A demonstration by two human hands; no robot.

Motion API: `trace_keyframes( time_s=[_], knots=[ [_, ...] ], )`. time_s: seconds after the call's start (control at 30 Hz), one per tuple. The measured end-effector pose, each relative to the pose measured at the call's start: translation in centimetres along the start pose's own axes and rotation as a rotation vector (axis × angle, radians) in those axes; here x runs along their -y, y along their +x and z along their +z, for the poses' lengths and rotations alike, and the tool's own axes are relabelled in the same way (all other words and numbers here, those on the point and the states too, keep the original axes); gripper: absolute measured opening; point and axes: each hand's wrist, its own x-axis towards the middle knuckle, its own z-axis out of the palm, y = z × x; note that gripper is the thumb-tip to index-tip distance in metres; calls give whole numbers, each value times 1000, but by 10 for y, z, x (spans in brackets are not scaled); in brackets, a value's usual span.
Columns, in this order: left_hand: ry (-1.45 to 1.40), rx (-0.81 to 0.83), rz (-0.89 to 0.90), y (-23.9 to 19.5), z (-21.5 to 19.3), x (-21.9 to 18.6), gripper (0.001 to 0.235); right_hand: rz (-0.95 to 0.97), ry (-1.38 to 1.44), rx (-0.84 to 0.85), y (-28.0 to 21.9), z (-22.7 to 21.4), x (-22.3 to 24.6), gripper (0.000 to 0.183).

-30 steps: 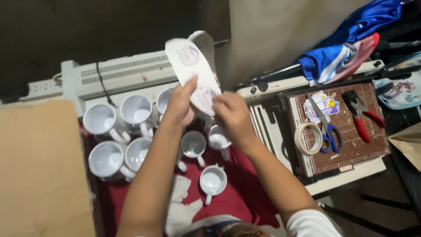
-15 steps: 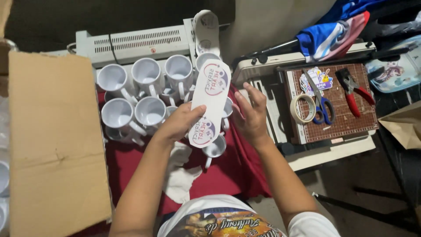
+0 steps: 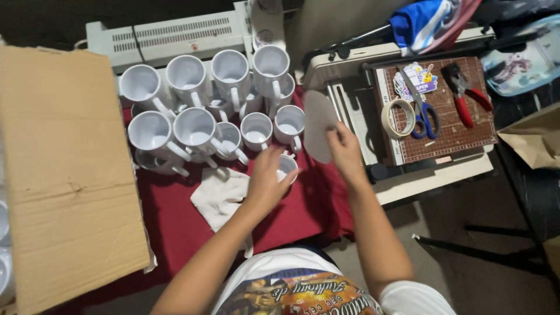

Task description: The recorder is preparing ceramic mugs for printing by cleaning them with a cloth and taping transfer paper onto them.

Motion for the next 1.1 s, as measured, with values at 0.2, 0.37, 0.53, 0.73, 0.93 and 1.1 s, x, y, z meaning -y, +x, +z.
trace_keyframes(
  time_s=[0.2,0.37,0.53,0.73,0.93,1.1],
  knots=[
    [63,172,-321,-102,54,79,59,169,-154,22,-17,-38,15,27],
    [99,47,-93,-105,93,105,38,129,-358,64,-22,-55,1,20],
    [-166,-53,-168,-71,66,98,40,-23,-694,319,-15,-49,38,17],
    [-896,34,-823,-46,29,65,34,-258,-1060,559,-17,1,79,29],
    [-971,66,-713,-31,4,58,21,-315,-1127,632,-10,30,103,16],
    [-898,22,-690,-21,-10,50,22,-337,-1096,642,-5,36,110,16]
  ],
)
